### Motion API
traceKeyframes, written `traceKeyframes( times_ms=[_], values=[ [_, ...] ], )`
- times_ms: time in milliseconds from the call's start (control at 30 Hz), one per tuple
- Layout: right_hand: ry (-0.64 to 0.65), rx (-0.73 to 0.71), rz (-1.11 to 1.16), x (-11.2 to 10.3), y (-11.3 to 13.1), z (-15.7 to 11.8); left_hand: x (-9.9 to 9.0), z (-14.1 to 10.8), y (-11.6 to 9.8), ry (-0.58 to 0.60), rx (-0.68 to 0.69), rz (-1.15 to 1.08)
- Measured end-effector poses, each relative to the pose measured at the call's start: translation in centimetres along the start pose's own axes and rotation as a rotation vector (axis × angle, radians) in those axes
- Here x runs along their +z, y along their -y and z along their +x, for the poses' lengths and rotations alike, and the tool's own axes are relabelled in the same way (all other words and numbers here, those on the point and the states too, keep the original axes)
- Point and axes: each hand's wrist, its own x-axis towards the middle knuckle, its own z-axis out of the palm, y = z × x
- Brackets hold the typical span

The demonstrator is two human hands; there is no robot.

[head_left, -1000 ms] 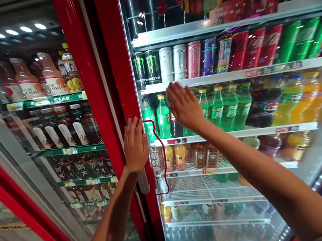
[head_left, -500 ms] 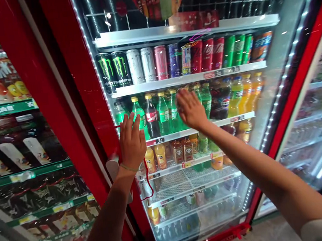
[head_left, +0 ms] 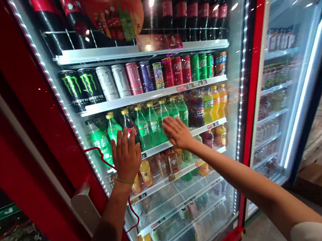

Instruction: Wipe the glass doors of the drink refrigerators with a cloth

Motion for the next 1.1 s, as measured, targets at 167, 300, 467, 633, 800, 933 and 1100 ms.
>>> traceKeyframes(
  times_ms=[167, 300, 467, 633, 800, 933, 1100],
  values=[
    [-0.42, 0.688, -0.05, -1.3, -10.6, -0.1, 1.5, 0.0, -1.2, 0.003, -0.046, 0.051],
    [-0.443, 0.666, -0.047, -0.5, -8.7, 2.4, 2.4, 0.2, -1.8, -0.003, -0.067, 0.061],
    [-0.103, 0.101, -0.026, -1.4, -2.4, 6.4, 2.8, 0.8, -2.6, -0.029, -0.066, 0.122],
    [0.013, -0.058, -0.116, -4.2, -7.6, 6.5, 3.7, 3.0, -5.9, -0.087, -0.099, 0.152],
    [-0.105, 0.216, -0.14, -6.4, -18.9, 3.0, 7.9, 5.7, -11.4, -0.084, -0.031, 0.11],
    [-0.166, 0.329, -0.174, -7.4, -28.3, -1.7, 12.9, 7.4, -16.8, -0.05, -0.023, 0.059],
    [-0.248, 0.491, -0.219, -8.6, -40.1, -10.3, 18.1, 8.3, -22.7, -0.04, -0.062, 0.054]
  ],
)
